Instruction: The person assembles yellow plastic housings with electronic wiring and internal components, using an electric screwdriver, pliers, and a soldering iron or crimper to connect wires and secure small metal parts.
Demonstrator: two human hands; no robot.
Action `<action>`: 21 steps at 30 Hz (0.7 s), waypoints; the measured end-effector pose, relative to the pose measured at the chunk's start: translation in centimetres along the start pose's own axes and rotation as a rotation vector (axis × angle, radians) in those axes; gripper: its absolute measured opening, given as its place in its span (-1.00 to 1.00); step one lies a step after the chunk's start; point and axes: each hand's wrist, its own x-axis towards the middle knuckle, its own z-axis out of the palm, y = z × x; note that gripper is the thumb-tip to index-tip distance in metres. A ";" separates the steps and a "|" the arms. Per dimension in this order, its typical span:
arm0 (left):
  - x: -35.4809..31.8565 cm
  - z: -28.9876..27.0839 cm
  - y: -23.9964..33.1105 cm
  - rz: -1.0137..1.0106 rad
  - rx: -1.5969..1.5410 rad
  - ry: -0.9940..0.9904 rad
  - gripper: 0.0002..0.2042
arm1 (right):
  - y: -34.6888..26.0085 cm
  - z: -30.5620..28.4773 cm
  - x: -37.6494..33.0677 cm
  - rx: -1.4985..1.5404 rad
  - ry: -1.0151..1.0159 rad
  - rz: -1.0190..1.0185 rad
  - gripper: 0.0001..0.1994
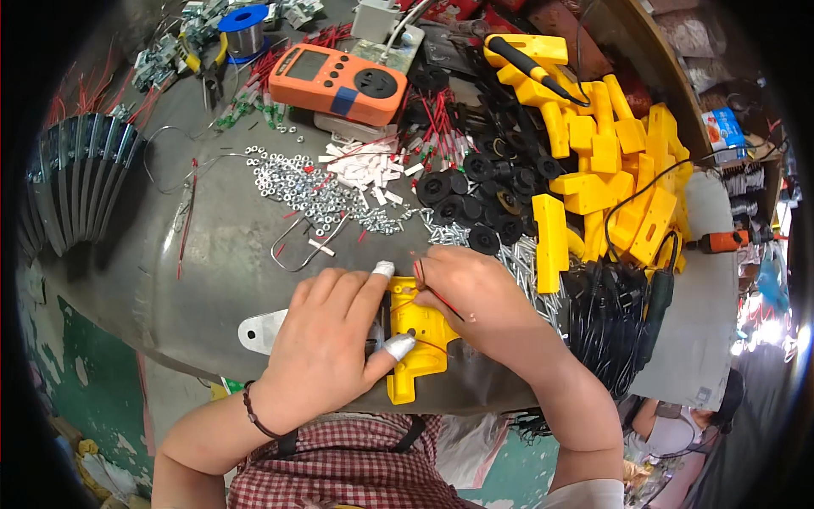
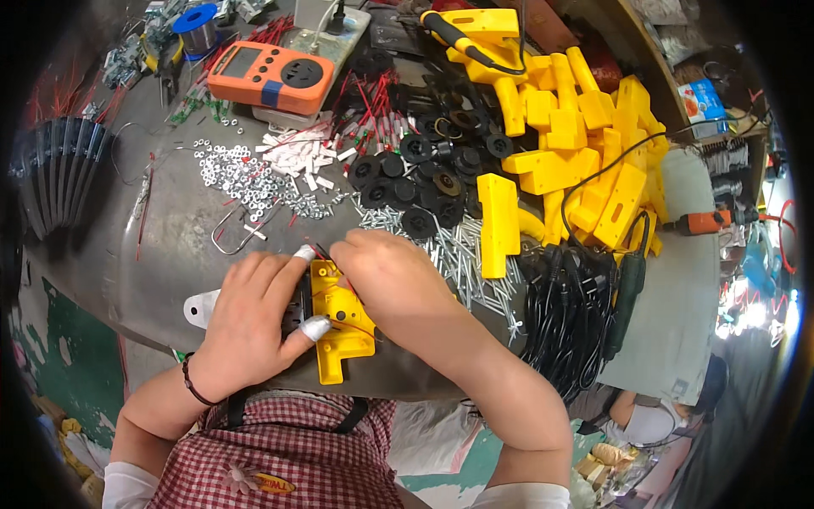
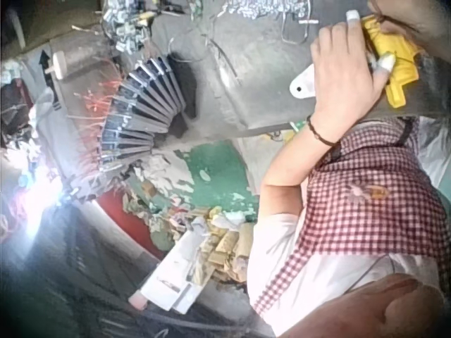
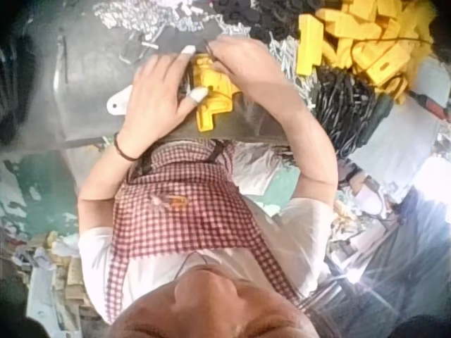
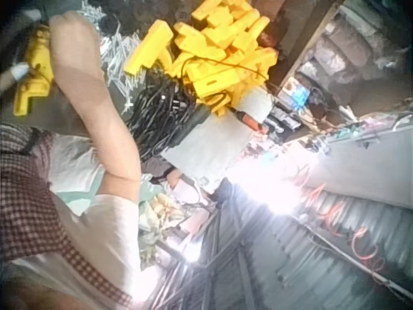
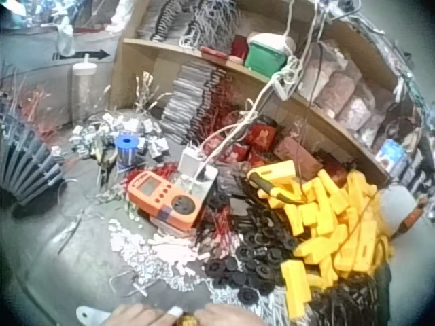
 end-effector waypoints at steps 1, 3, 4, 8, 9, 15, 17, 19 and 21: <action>0.1 0.1 -0.1 -0.011 0.003 -0.009 -0.38 | 0.5 0.4 0.2 0.017 -0.011 0.041 -0.89; 0.4 0.2 0.2 -0.010 -0.006 -0.015 -0.40 | 0.7 0.7 -0.3 0.002 0.051 0.030 -0.89; 0.4 0.1 0.3 -0.001 0.001 -0.015 -0.40 | 0.6 1.0 -0.6 -0.001 0.107 0.008 -0.90; 0.9 0.8 0.5 -0.011 0.051 -0.038 -0.43 | 1.0 2.6 -2.2 -0.011 0.271 -0.003 -0.89; 1.3 0.7 0.4 -0.014 0.071 -0.047 -0.43 | 1.2 3.2 -3.5 0.076 0.286 0.052 -0.82; -0.8 -1.4 1.2 0.250 0.129 0.258 -0.42 | -3.1 -1.4 -11.3 0.071 0.442 0.249 -0.66; -2.0 -1.8 1.4 0.382 0.108 0.333 -0.44 | -4.6 -0.6 -13.1 0.621 0.390 0.150 -0.68; -3.0 -1.9 1.5 0.413 -0.007 0.301 -0.46 | -6.0 0.7 -13.7 0.593 0.425 0.081 -0.69; -3.2 -2.5 1.5 0.437 -0.127 0.213 -0.51 | -6.7 1.2 -13.9 0.554 0.476 0.054 -0.74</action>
